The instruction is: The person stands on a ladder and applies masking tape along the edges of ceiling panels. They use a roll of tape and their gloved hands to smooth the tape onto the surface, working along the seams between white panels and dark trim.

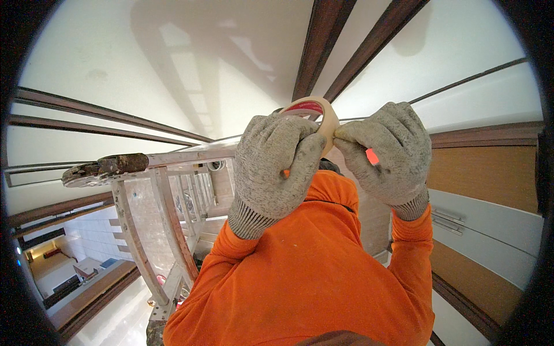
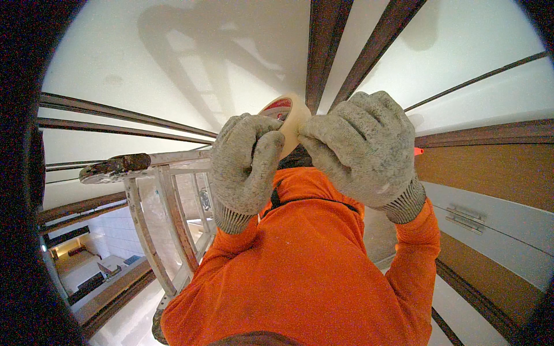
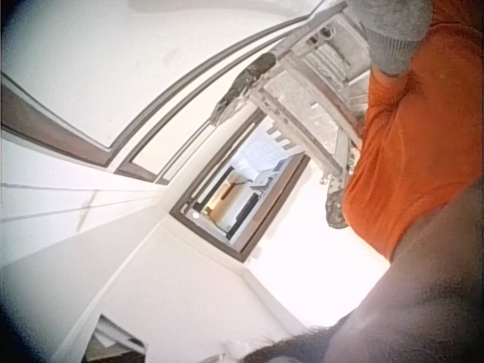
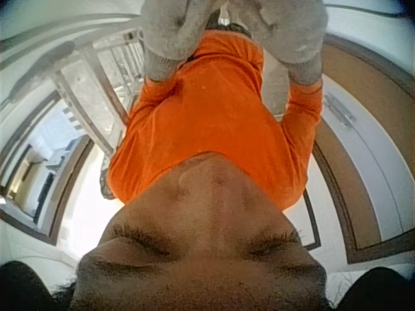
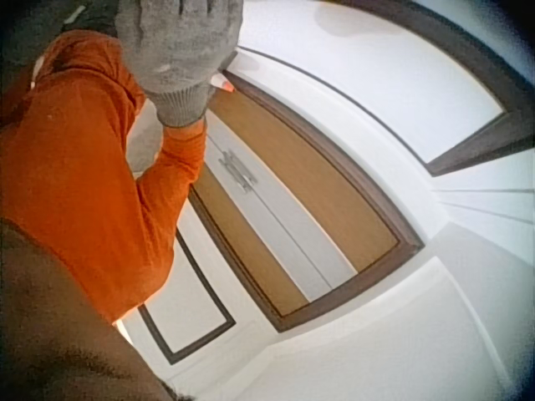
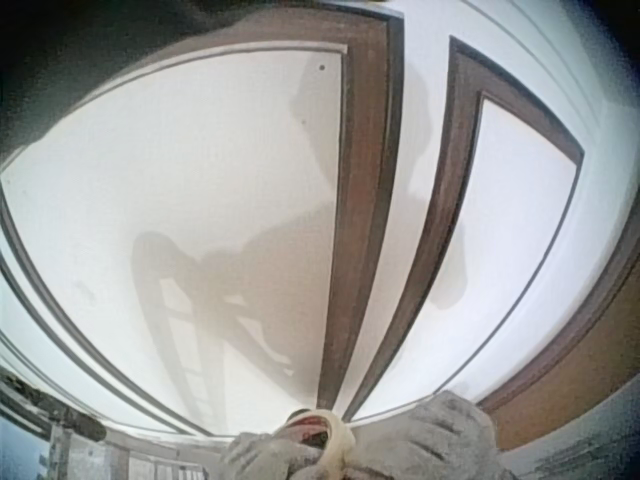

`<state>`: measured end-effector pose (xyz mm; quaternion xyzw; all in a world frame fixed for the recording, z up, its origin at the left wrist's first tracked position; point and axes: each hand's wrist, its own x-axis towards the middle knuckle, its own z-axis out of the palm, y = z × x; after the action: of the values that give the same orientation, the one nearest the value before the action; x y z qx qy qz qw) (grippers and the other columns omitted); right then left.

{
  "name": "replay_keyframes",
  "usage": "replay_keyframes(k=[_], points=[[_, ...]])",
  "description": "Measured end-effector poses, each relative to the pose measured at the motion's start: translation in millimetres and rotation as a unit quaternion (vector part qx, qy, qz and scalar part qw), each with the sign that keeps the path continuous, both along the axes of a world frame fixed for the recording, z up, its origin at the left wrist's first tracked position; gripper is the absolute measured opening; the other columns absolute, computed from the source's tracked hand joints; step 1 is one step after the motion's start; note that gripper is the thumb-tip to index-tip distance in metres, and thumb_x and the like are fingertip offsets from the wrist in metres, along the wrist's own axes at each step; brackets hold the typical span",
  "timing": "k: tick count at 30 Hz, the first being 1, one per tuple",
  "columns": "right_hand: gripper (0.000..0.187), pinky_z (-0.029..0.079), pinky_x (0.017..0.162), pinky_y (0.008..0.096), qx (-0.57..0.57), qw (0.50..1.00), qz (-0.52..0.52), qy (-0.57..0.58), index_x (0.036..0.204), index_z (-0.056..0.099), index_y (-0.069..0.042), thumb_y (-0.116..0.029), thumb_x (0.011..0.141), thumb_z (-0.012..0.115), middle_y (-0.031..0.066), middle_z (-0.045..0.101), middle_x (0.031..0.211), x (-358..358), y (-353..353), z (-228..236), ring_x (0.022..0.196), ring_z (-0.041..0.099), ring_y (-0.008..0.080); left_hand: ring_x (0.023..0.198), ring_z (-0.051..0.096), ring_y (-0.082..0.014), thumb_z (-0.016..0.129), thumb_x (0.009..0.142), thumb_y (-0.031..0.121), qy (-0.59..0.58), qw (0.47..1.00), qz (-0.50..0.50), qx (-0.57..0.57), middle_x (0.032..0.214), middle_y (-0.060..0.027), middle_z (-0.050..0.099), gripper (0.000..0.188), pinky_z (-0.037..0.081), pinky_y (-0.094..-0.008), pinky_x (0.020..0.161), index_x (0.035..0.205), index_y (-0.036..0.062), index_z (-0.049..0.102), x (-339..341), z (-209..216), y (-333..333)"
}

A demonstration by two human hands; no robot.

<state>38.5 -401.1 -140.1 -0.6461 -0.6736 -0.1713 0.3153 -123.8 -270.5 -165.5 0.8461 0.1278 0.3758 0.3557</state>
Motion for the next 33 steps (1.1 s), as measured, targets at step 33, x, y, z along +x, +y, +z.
replay_keyframes(k=[33], points=[[0.021, 0.051, 0.070, 0.0275, -0.059, 0.915, -0.078, 0.392, 0.104, 0.068, 0.000, -0.020, 0.097, 0.066, 0.0054, 0.068, 0.088, 5.4, -9.3, 2.6, 0.078, 0.060, 0.0093, 0.097, 0.063, -0.0334, 0.059, 0.099, 0.017, 0.028, 0.984, -0.034, -0.174, 0.103, -0.0159, 0.068, 0.022, 0.049, -0.0421, 0.092, 0.113, 0.0010, 0.066, 29.8, -32.1, -5.6]])
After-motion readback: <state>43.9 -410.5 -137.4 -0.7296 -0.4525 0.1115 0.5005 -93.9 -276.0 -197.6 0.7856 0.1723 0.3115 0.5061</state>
